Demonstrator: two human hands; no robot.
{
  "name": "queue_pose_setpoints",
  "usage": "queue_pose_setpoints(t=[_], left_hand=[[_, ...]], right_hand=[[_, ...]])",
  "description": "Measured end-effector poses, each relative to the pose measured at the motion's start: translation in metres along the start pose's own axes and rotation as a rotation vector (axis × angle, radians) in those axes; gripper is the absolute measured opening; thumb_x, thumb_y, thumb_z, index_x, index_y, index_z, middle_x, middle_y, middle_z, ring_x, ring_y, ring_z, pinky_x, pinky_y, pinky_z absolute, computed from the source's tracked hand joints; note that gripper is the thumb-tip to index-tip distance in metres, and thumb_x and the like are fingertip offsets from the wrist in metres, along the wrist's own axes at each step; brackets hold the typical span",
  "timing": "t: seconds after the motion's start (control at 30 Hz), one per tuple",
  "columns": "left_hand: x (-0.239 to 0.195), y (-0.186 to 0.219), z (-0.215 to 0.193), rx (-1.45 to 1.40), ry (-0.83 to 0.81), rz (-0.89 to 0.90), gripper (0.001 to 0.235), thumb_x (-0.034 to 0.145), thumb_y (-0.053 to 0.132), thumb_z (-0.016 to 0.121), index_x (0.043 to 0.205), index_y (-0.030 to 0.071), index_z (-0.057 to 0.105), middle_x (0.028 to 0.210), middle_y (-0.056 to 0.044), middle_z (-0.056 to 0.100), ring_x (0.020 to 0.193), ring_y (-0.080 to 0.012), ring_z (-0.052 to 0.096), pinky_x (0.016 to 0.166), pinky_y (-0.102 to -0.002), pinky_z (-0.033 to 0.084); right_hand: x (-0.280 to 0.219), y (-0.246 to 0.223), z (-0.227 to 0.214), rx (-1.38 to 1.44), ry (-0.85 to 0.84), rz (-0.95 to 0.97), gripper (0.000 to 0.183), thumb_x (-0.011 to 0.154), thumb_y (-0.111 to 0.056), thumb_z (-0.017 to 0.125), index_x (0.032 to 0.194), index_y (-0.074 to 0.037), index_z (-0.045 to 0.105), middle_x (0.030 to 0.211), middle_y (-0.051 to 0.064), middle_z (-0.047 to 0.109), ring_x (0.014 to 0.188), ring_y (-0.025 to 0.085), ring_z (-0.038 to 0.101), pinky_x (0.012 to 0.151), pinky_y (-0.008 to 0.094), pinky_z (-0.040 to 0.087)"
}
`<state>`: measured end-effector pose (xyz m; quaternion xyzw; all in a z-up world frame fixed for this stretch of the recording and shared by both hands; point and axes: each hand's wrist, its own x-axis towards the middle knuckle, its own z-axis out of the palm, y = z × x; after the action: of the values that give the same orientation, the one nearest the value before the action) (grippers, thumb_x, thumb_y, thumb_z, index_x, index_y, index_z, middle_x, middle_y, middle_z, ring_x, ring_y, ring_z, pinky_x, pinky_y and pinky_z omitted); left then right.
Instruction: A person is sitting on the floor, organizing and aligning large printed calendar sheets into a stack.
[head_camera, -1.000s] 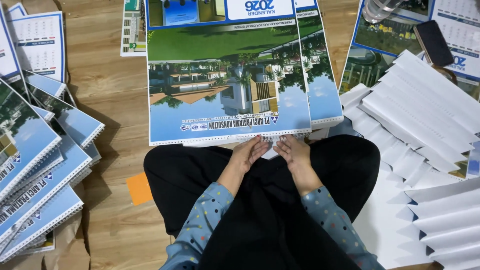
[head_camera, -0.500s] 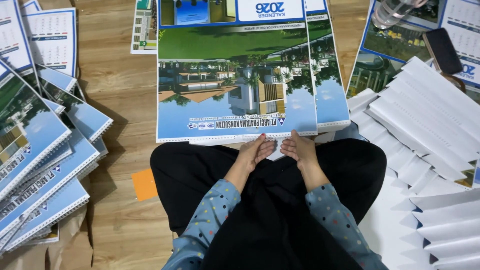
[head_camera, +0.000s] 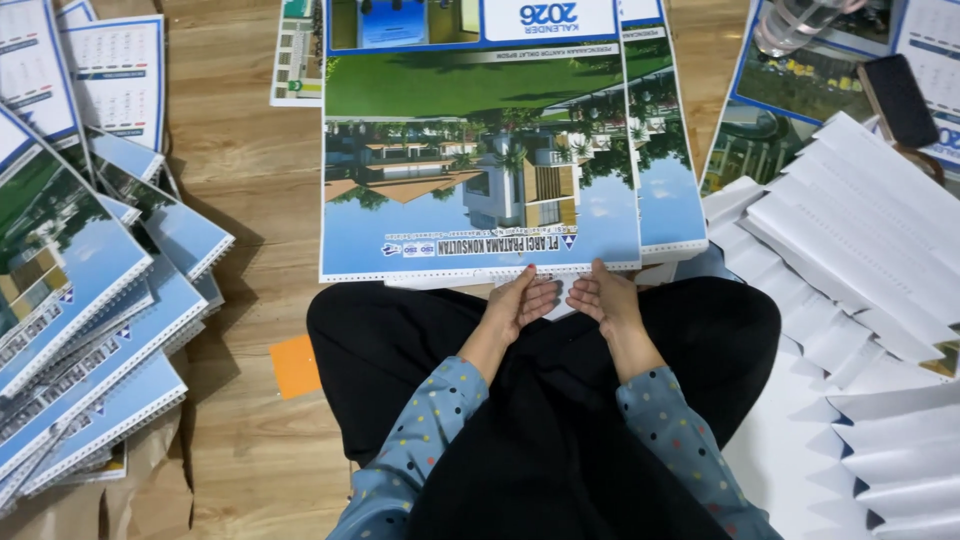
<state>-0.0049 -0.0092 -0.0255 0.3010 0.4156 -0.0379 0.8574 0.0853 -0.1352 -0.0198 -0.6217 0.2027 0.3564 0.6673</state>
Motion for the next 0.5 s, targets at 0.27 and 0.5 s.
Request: queue_pose_setpoints(t=[0.27, 0.5], left_hand=[[-0.004, -0.002, 0.003, -0.004, 0.121, 0.085, 0.044, 0.08, 0.032, 0.07, 0.1, -0.005, 0.057, 0.094, -0.021, 0.064, 0.085, -0.0287, 0.065, 0.075, -0.038, 0.056], [-0.006, 0.005, 0.007, 0.019, 0.119, 0.061, 0.043, 0.079, 0.031, 0.07, 0.098, -0.006, 0.058, 0.091, -0.02, 0.065, 0.082, -0.028, 0.066, 0.072, -0.037, 0.056]], right_hand=[[-0.004, 0.003, 0.001, -0.006, -0.019, -0.016, 0.042, 0.092, -0.035, 0.051, 0.096, 0.007, 0.049, 0.076, 0.014, 0.053, 0.074, 0.026, 0.062, 0.073, 0.043, 0.056], [-0.007, -0.007, 0.001, 0.109, -0.082, 0.175, 0.038, 0.092, -0.03, 0.049, 0.099, 0.007, 0.047, 0.082, 0.011, 0.048, 0.08, 0.024, 0.058, 0.08, 0.042, 0.053]])
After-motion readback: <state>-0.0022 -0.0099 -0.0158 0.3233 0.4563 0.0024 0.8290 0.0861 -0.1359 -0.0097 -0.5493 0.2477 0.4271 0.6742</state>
